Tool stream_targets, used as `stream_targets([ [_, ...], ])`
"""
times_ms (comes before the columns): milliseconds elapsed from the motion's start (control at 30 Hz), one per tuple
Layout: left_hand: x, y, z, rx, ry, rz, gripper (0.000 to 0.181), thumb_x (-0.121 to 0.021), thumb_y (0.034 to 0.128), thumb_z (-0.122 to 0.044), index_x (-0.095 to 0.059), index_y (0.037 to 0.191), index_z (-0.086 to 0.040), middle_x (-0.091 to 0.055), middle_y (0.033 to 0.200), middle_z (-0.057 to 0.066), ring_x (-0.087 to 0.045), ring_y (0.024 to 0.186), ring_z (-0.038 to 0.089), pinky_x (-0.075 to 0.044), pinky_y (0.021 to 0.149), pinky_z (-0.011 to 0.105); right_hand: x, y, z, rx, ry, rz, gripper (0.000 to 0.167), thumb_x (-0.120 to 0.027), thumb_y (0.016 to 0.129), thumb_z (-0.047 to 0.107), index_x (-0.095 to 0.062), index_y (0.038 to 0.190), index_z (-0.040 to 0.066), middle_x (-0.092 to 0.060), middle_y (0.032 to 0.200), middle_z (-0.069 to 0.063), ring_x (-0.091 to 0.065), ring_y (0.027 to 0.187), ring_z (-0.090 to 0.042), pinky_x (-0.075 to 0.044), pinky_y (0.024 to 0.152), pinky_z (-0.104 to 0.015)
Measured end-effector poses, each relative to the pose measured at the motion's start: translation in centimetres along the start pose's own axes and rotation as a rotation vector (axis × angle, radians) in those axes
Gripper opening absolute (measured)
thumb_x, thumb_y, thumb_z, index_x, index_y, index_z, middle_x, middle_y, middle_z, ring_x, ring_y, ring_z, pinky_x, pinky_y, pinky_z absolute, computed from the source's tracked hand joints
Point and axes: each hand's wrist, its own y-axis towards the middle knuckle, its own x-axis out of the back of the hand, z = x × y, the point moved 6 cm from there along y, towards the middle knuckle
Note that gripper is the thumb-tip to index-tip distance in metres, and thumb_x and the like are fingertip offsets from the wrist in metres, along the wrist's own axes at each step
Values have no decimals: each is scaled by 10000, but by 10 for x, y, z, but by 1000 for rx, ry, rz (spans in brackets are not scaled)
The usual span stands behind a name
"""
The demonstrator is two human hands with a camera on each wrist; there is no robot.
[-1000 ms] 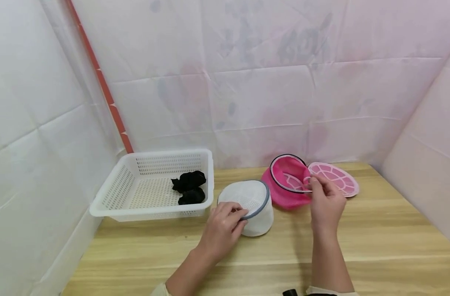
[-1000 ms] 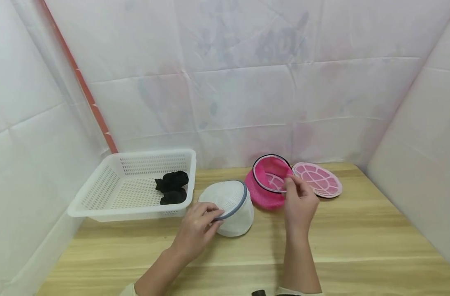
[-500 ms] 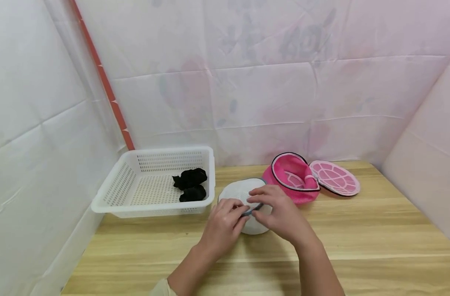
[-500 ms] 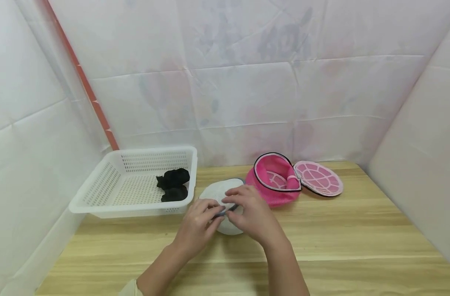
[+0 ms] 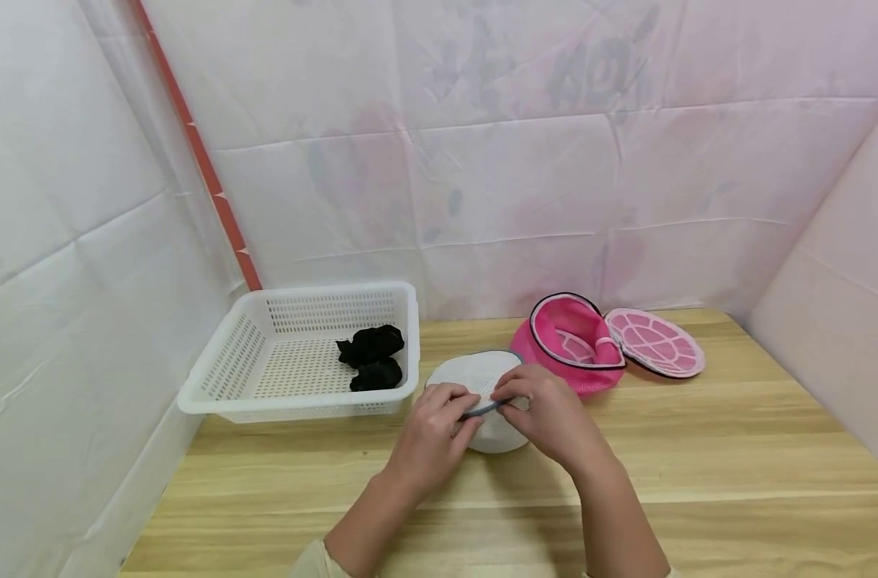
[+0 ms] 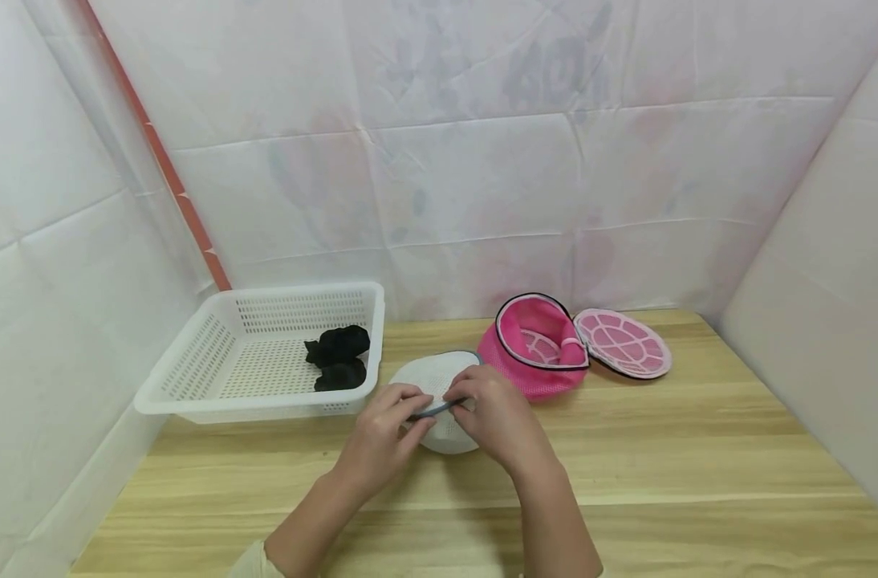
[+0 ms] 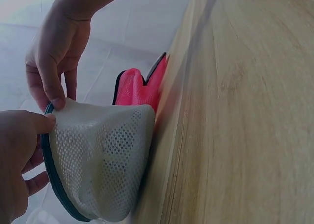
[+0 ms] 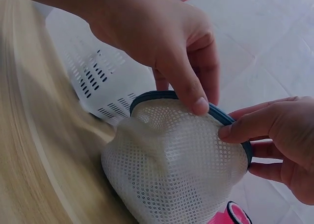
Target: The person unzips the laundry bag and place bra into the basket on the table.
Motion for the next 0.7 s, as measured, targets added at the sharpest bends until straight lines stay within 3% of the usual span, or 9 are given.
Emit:
stream_targets([
  [167,2,0,5,33,-11,18,245,-800,826,-150,-743,1053,-77,-648,1022,-7,-590,949,142,-503,823,255,7,-2,-8,-49,60,-21,167,-803,744,-10,-776,863,104,-697,941,30,-656,941,-176,-567,817,-389],
  [433,4,-4,15,81,-15,12,260,-777,806,-23,-738,1058,-75,-646,1042,6,-595,1004,152,-530,837,231,19,-6,-17,-56,92,-106,215,-795,731,-49,-777,848,130,-715,939,43,-657,912,-161,-528,666,-289],
  [567,5,-5,21,119,-5,-18,285,-775,772,29,-737,1035,-73,-658,1026,23,-619,992,158,-542,846,235,24,-7,-20,-67,111,-138,225,-811,727,-37,-784,853,147,-722,933,58,-671,943,-167,-542,713,-296],
  [700,9,-4,24,143,-10,-71,252,-782,761,45,-735,981,-69,-672,974,24,-650,928,147,-554,818,223,27,-7,-20,-64,124,-166,236,-822,723,-30,-785,871,150,-727,935,55,-681,953,-168,-507,798,-163],
])
